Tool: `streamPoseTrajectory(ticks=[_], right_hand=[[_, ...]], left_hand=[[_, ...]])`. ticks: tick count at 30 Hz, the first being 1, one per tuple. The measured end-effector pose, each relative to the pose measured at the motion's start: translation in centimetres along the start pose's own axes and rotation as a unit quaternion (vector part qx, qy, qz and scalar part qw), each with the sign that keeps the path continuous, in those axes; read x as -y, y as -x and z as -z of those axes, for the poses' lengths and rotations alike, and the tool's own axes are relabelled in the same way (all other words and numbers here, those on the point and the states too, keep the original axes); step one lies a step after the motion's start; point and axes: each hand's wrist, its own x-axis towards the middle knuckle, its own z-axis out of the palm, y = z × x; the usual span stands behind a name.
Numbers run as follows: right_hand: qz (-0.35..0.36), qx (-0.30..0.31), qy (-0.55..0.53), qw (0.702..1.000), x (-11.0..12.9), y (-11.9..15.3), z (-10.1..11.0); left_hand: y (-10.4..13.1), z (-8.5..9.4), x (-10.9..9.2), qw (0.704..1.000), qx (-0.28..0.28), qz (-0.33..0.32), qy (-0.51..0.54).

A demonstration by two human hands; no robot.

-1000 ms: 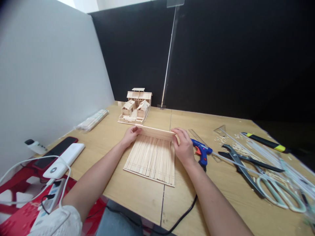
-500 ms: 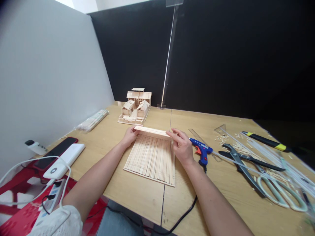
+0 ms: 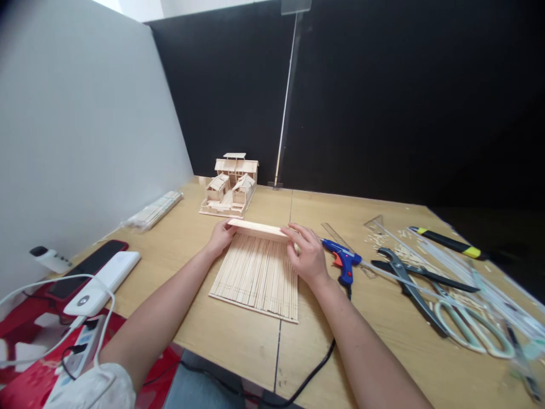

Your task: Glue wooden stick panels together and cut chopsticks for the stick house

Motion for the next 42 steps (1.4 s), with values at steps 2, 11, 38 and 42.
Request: streamPoseTrajectory(ticks=[2, 11, 38, 42], right_hand=[[-0.014, -0.012, -0.016, 1.0, -0.1, 0.0, -0.1], [-0.273, -0.006, -0.141, 0.952, -2.7, 0.9, -2.8], [-0.252, 0.051, -0.015, 0.966, -2.7, -0.3, -0.2], [-0.376, 0.077, -0.134, 0.914, -1.9, -1.5, 1.9]], left_hand=[[0.0, 0.0, 0.0, 1.0, 0.005, 0.003, 0.001], [0.0, 0.4, -0.5, 0.999, 0.03, 0.001, -0.027], [0.3, 1.4, -2.0, 0.989, 0.08, 0.013, -0.128], [0.2, 1.4, -1.7, 0.99, 0.075, 0.016, -0.121]])
